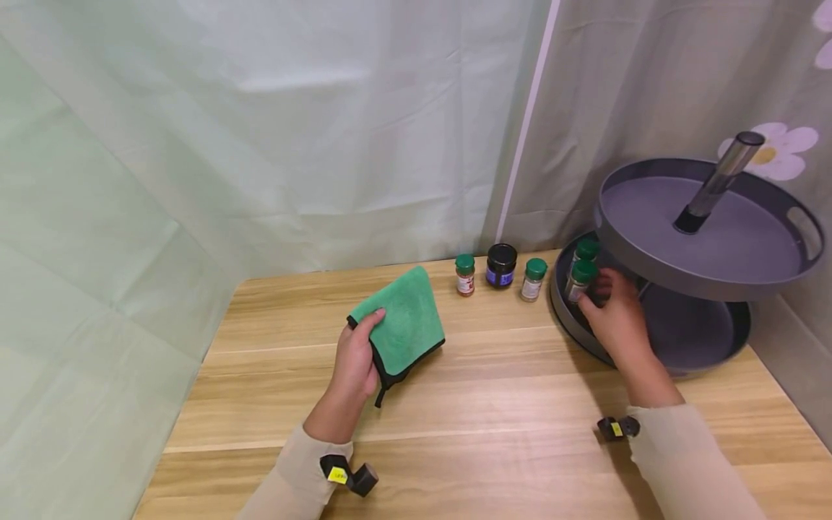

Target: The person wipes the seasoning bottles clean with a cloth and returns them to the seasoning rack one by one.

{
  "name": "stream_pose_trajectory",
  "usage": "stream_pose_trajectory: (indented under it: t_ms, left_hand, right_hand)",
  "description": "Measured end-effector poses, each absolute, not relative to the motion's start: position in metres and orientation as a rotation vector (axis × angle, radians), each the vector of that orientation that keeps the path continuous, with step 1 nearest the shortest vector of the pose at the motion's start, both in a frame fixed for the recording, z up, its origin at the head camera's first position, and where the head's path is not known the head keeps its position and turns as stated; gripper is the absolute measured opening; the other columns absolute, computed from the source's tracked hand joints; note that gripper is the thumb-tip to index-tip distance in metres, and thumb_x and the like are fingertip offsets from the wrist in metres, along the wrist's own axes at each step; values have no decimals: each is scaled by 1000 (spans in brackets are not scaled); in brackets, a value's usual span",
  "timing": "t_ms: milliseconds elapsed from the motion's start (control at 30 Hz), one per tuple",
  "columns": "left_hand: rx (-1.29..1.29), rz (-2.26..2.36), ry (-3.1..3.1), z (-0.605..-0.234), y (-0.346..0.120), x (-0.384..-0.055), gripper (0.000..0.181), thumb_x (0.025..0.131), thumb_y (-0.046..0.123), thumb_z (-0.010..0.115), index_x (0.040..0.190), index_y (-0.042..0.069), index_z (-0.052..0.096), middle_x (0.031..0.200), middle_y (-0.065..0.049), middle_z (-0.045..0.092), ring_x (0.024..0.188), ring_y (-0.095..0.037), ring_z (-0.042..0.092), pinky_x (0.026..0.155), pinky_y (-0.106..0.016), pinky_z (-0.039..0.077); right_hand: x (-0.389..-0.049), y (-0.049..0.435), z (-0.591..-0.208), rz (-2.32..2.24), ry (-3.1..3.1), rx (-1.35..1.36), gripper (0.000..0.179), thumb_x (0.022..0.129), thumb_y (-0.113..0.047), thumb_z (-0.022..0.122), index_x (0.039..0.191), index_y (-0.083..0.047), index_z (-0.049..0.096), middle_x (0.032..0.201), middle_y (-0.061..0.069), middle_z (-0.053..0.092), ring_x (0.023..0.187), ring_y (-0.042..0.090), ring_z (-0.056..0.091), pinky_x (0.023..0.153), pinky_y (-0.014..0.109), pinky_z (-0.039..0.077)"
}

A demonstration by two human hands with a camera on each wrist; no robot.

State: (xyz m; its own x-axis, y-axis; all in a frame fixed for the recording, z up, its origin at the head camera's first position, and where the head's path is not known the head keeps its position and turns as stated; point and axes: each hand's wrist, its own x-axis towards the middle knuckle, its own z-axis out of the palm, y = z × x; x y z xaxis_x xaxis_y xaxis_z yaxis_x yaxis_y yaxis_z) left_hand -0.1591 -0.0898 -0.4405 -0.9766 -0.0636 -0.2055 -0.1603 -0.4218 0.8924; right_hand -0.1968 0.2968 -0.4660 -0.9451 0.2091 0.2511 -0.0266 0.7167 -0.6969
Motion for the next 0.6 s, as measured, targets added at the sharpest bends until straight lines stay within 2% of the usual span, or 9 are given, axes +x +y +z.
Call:
stream_pose_trajectory:
  t_ms: [100, 167, 200, 300, 433, 533, 600]
  left_hand:
    - [-323, 2587, 1651, -440, -90, -159, 36, 99, 24, 61, 130, 6, 55, 120, -3, 62, 112, -15, 61, 98, -29, 52]
    - [-320, 2592, 1648, -440, -90, -159, 36, 99, 24, 61, 130, 5, 55, 120, -3, 63, 112, -15, 61, 98, -29, 52]
    - [-322, 2594, 1648, -440, -90, -159, 37, 99, 24, 61, 130, 5, 55, 121, -3, 63, 112, -15, 61, 98, -29, 52]
    - [-322, 2593, 1649, -441, -90, -159, 37, 99, 24, 61, 130, 5, 55, 121, -3, 63, 111, -15, 61, 97, -29, 52]
    - [-322, 2599, 1638, -440, -90, -159, 36, 99, 23, 61, 130, 6, 55, 121, -2, 63, 111, -14, 61, 97, -29, 52]
    - [-321, 2605, 1631, -439, -90, -158, 35, 99, 22, 61, 129, 6, 56, 120, -2, 64, 111, -14, 62, 97, -29, 53]
    - [-323, 2604, 1635, -440, -89, -159, 35, 99, 22, 61, 129, 5, 56, 119, -2, 64, 110, -14, 62, 97, -29, 53]
  right_hand:
    - [-194, 291, -462, 1068, -2541, -159, 41, 95, -16, 67, 124, 8, 53, 110, 25, 60, 87, 10, 56, 69, 9, 37]
    - [-192, 285, -459, 1067, -2514, -125, 34, 96, -16, 66, 119, 6, 57, 104, 21, 61, 82, -3, 49, 69, 8, 37]
    - [-192, 281, -458, 1061, -2509, -92, 32, 96, -16, 66, 119, 5, 58, 104, 19, 62, 81, -4, 49, 70, 7, 37]
    - [-194, 270, -455, 1069, -2508, 26, 33, 98, -15, 65, 124, 3, 58, 111, 19, 61, 91, 8, 57, 78, 12, 42]
    - [-198, 257, -452, 1095, -2546, 113, 40, 100, -14, 63, 134, 2, 53, 127, 23, 56, 111, 37, 59, 94, 39, 49]
    - [-203, 249, -452, 1100, -2589, 132, 46, 100, -14, 62, 141, 1, 48, 137, 25, 49, 120, 45, 55, 99, 58, 47]
    - [-207, 245, -453, 1099, -2607, 146, 49, 100, -13, 63, 143, 0, 46, 140, 26, 45, 123, 48, 53, 102, 61, 45]
